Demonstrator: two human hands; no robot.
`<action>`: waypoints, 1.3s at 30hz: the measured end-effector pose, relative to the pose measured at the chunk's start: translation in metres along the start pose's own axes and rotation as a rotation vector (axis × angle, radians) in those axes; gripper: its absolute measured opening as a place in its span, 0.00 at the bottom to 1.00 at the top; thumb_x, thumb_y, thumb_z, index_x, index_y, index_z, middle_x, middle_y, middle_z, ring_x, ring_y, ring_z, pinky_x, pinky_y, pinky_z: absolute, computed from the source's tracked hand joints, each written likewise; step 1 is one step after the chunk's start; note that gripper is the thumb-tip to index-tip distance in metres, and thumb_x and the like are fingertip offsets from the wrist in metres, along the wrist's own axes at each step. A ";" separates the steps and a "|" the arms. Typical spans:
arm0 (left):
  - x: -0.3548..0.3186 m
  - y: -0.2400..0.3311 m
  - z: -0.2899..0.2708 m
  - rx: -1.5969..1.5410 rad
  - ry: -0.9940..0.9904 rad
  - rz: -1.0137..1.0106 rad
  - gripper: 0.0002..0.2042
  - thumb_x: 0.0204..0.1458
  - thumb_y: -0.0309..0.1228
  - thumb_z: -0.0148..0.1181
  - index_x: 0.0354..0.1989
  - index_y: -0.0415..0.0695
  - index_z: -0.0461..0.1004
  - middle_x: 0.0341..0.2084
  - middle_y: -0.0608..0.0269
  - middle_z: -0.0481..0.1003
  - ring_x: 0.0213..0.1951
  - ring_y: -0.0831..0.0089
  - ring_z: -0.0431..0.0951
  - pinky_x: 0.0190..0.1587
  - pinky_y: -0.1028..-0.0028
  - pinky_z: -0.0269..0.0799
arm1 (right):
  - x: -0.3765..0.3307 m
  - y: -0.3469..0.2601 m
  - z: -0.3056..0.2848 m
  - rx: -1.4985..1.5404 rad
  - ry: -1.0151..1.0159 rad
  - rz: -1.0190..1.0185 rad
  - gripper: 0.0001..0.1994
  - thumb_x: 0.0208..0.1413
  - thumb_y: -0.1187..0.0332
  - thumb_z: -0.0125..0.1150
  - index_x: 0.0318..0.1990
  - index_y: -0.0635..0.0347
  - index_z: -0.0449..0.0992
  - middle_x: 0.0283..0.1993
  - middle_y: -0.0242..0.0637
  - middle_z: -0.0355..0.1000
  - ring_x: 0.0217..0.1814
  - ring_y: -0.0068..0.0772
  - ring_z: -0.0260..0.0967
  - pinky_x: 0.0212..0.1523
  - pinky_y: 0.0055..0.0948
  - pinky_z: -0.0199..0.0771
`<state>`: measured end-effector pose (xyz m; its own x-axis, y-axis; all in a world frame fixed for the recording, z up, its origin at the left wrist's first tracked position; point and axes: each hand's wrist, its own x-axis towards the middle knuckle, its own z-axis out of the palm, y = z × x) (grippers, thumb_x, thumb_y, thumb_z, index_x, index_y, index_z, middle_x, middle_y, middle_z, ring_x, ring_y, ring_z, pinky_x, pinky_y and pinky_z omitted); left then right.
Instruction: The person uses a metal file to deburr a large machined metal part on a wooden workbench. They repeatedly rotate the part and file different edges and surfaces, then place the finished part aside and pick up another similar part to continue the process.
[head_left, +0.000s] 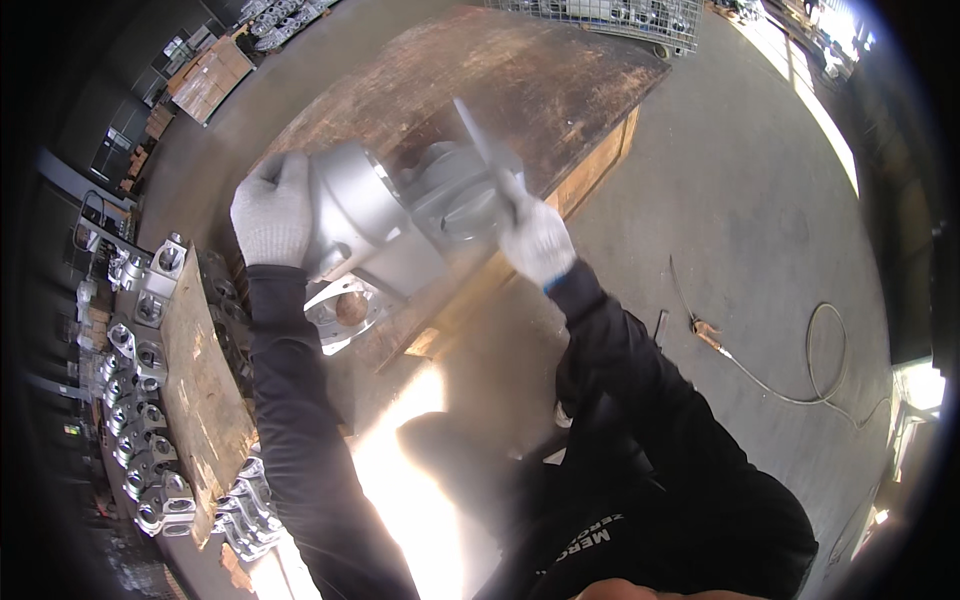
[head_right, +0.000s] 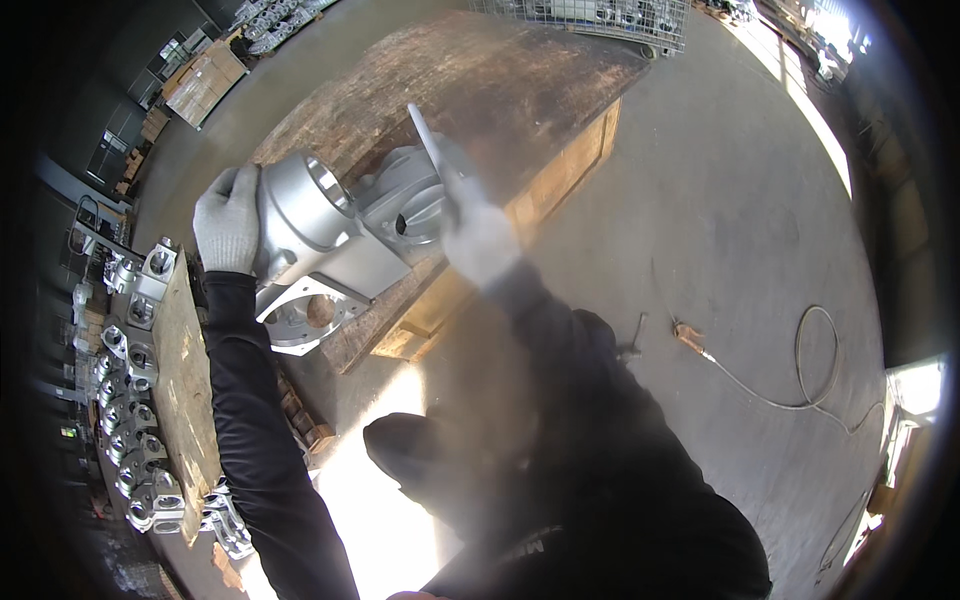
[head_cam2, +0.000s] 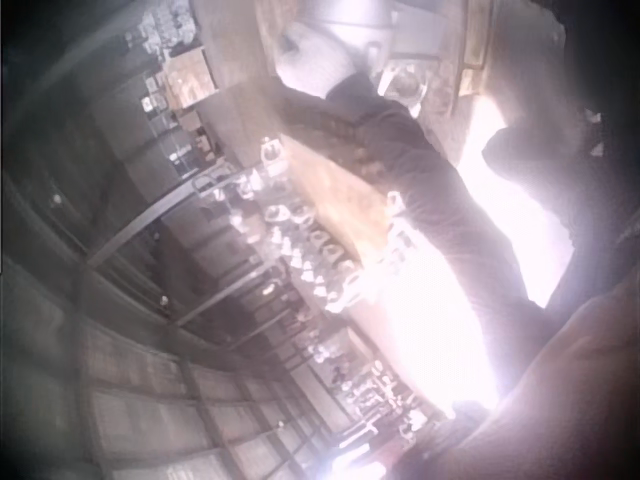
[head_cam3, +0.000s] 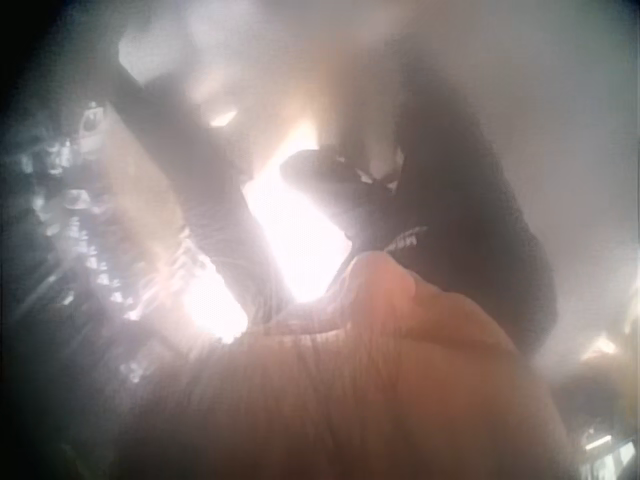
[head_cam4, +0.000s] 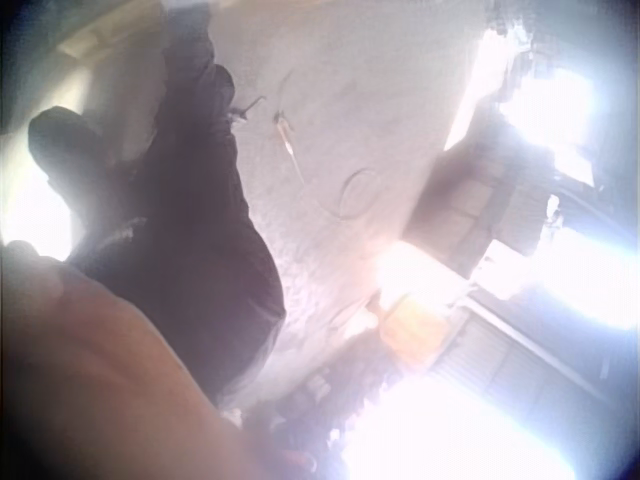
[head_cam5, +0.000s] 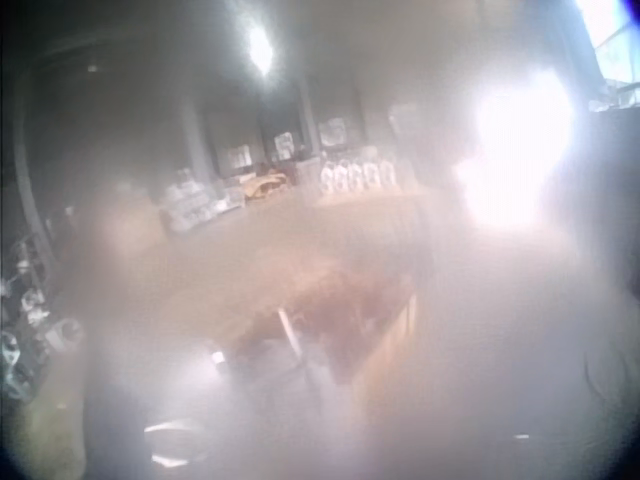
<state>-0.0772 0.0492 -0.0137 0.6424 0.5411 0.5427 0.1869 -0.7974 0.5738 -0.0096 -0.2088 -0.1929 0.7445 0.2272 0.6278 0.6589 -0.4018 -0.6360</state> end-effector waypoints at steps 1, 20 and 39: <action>-0.001 0.001 0.001 -0.022 0.014 0.017 0.20 0.61 0.44 0.62 0.46 0.38 0.86 0.38 0.42 0.85 0.46 0.56 0.88 0.52 0.63 0.78 | 0.001 0.002 0.000 0.041 -0.101 0.108 0.33 0.66 0.73 0.55 0.79 0.56 0.59 0.45 0.66 0.79 0.45 0.68 0.79 0.45 0.54 0.82; 0.014 -0.021 0.004 -0.232 -0.147 -0.056 0.18 0.69 0.37 0.56 0.44 0.29 0.81 0.37 0.54 0.84 0.41 0.72 0.79 0.49 0.67 0.74 | -0.022 0.027 0.006 0.374 0.046 0.136 0.29 0.65 0.71 0.57 0.75 0.55 0.66 0.26 0.56 0.75 0.26 0.59 0.77 0.29 0.54 0.75; -0.001 0.002 0.000 -0.175 -0.041 -0.021 0.17 0.63 0.37 0.63 0.38 0.30 0.83 0.28 0.57 0.84 0.34 0.74 0.80 0.43 0.70 0.74 | -0.001 0.020 -0.041 -0.176 -0.271 0.153 0.38 0.62 0.71 0.59 0.81 0.45 0.59 0.28 0.48 0.78 0.28 0.52 0.79 0.31 0.49 0.79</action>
<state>-0.0775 0.0477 -0.0129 0.6700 0.5428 0.5064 0.0702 -0.7255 0.6847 -0.0015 -0.2533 -0.1881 0.8500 0.3703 0.3746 0.5267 -0.5908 -0.6112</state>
